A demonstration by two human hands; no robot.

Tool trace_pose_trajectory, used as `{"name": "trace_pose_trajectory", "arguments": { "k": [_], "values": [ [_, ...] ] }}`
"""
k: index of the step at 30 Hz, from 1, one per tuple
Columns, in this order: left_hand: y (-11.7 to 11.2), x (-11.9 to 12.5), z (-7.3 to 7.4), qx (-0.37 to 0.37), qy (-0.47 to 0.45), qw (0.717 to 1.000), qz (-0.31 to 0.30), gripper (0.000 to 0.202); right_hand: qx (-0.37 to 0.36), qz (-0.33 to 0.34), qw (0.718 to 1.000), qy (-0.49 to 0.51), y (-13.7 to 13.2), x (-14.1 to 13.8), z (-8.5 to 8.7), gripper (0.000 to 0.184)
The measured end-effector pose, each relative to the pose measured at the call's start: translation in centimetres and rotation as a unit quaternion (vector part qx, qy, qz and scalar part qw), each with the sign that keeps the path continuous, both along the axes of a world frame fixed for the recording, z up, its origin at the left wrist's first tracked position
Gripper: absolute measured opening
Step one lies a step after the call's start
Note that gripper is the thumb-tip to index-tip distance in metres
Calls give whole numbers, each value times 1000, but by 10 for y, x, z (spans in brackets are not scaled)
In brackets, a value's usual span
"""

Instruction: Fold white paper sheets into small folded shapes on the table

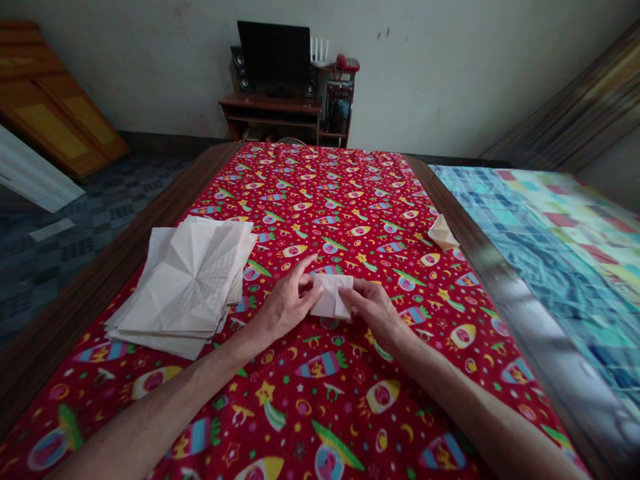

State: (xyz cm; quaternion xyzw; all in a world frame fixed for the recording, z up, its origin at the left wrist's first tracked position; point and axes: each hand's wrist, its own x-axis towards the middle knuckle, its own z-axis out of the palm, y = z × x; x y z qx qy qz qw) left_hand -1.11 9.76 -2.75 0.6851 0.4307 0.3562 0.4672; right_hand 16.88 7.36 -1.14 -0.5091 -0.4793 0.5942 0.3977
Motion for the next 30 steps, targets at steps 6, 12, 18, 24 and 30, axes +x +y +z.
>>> {"name": "trace_pose_trajectory", "arguments": {
  "k": [6,12,18,24,30],
  "values": [
    [-2,1,-2,79,39,995,45,64,-8,6,1000,24,-4,1,-1,31],
    [-5,3,2,-72,-32,997,2,66,7,-18,998,67,-7,-2,-4,28],
    [5,-6,2,6,14,1000,18,62,66,-4,991,-118,-4,10,-6,43],
    [5,-6,0,125,207,970,-12,50,351,74,867,-344,-2,32,-8,18],
    [1,-10,-5,289,246,925,-2,24,449,168,742,-468,-3,34,-12,24]
  ]
}}
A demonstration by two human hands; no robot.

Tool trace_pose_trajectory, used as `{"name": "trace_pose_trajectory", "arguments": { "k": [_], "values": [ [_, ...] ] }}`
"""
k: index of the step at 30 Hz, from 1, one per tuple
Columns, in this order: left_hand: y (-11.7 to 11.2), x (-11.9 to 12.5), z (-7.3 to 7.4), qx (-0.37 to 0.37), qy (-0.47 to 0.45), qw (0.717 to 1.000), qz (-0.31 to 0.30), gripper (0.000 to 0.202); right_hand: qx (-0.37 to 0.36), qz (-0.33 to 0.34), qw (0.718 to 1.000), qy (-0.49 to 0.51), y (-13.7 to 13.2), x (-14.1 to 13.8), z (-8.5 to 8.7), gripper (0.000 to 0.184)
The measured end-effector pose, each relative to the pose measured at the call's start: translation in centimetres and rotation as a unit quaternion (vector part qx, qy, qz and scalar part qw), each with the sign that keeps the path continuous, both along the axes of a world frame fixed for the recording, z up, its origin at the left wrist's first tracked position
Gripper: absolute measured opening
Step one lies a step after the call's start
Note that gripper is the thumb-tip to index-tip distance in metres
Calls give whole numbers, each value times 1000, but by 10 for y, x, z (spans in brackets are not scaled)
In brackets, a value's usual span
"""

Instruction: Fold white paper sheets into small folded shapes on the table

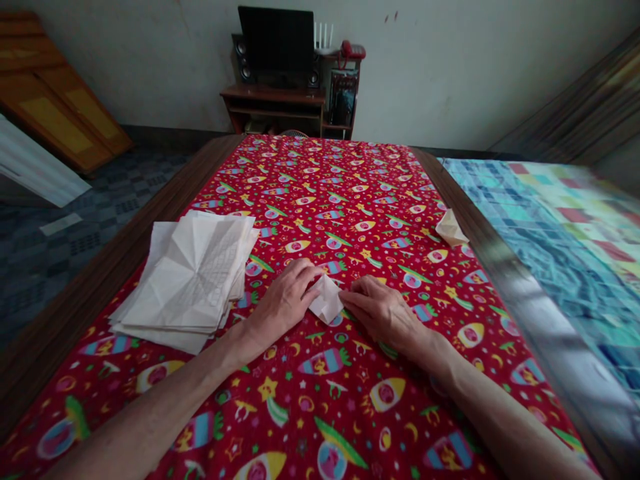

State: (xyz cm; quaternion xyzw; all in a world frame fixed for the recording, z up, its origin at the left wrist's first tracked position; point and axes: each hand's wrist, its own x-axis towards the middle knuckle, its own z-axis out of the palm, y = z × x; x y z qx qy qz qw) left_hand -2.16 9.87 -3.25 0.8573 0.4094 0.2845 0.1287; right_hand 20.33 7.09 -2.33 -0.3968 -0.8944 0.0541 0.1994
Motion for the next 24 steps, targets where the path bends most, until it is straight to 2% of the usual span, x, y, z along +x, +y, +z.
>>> {"name": "trace_pose_trajectory", "arguments": {
  "k": [1,3,5,9,15,19,24],
  "values": [
    [-1,-4,0,5,5,999,-33,17,6,1,1000,-16,0,0,1,24],
    [-5,-13,1,3,19,994,-112,20,14,8,999,-39,-1,0,4,23],
    [-10,-21,3,-10,20,989,-146,24,22,14,998,-54,-1,0,7,21],
    [-16,-28,6,-21,40,990,-136,36,59,40,995,-75,-3,-4,10,18],
    [-17,-22,11,43,82,988,-125,17,69,77,991,-86,-4,-10,9,21],
    [-18,-23,9,89,98,981,-141,18,36,57,997,-26,-1,-11,1,21],
    [-19,-21,-5,50,33,995,-78,10,-69,-10,991,113,2,-15,-5,19]
  ]
}}
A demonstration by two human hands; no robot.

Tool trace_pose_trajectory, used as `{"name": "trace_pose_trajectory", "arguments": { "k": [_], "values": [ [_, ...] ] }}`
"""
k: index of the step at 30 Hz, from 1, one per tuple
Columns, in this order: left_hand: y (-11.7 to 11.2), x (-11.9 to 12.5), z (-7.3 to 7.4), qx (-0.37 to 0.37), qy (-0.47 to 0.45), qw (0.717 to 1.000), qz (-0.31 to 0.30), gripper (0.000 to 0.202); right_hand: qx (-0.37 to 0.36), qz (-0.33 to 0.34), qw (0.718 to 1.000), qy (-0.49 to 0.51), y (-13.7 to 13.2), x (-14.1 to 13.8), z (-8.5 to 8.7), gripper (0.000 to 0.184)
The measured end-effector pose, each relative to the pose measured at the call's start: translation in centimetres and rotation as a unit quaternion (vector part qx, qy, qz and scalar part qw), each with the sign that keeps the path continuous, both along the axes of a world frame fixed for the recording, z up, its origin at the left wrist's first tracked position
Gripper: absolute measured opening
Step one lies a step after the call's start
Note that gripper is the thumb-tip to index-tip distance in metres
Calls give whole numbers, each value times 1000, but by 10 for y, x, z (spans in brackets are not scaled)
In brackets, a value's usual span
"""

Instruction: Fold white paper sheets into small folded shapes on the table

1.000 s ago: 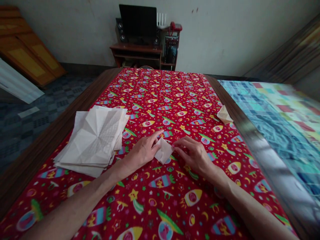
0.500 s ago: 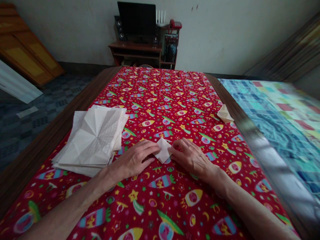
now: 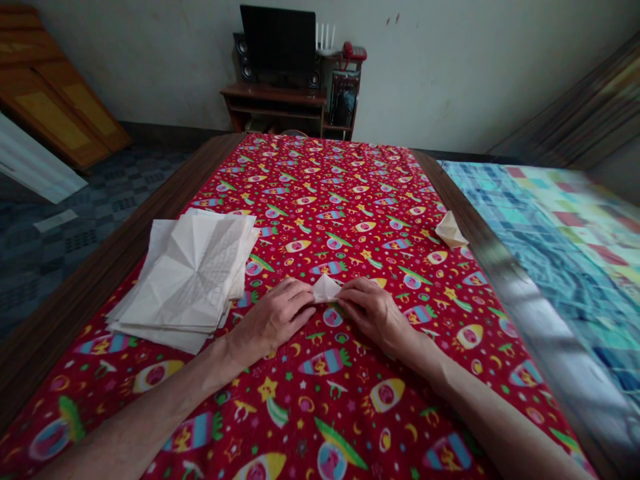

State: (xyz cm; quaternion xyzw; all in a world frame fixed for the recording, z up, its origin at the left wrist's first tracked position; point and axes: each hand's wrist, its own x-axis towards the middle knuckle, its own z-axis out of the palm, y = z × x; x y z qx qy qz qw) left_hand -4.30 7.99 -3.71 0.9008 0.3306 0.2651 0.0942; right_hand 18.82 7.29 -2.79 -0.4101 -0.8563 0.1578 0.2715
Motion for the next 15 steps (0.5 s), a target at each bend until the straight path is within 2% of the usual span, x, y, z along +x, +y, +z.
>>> {"name": "trace_pose_trajectory", "arguments": {
  "k": [3,8,11,15],
  "values": [
    [1,3,-5,-34,-40,998,41,4,-34,-53,998,10,0,-4,1,20],
    [5,8,-5,-59,-42,993,92,14,-4,-100,994,-32,-1,-9,-1,21],
    [6,11,-5,-39,-4,992,119,18,8,-106,993,-59,1,-11,-2,21],
    [5,17,-1,-1,101,981,165,23,20,-116,989,-91,2,-13,-1,21]
  ]
}}
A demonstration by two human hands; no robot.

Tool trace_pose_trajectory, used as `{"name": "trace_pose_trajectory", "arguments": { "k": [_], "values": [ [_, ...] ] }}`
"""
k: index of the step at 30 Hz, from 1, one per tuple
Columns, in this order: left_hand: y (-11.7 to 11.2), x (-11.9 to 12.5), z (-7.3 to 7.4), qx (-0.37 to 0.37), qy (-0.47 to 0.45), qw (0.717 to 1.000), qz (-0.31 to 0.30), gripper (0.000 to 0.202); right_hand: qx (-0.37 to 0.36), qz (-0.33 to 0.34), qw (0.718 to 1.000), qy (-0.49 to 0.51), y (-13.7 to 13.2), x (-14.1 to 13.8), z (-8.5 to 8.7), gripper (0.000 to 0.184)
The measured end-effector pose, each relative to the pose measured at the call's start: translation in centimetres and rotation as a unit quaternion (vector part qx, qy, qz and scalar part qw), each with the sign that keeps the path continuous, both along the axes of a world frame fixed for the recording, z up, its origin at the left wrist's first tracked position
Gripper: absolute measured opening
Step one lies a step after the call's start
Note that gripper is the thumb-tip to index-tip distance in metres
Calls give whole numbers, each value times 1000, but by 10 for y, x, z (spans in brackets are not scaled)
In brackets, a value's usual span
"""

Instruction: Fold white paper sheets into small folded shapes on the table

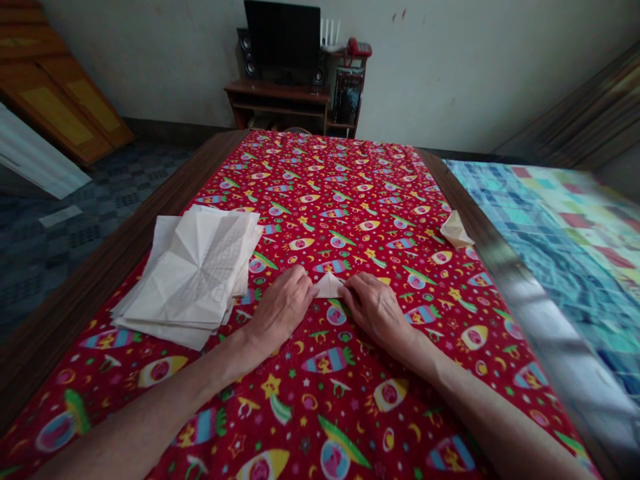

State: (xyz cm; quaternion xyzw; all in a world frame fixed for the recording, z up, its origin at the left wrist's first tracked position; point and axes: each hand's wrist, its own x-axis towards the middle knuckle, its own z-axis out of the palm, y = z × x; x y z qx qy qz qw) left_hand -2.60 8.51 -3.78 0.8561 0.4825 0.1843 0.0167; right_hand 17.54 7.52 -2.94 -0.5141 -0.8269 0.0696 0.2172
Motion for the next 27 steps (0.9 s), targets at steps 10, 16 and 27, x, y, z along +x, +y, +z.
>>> {"name": "trace_pose_trajectory", "arguments": {
  "k": [10,16,27],
  "values": [
    [2,3,9,39,101,994,18,24,-3,-7,999,-48,2,-2,5,20],
    [0,-1,8,56,8,998,-12,19,-16,-10,998,-64,4,-2,8,20],
    [-29,0,3,-16,85,985,-149,54,22,-27,997,-65,2,-2,0,24]
  ]
}}
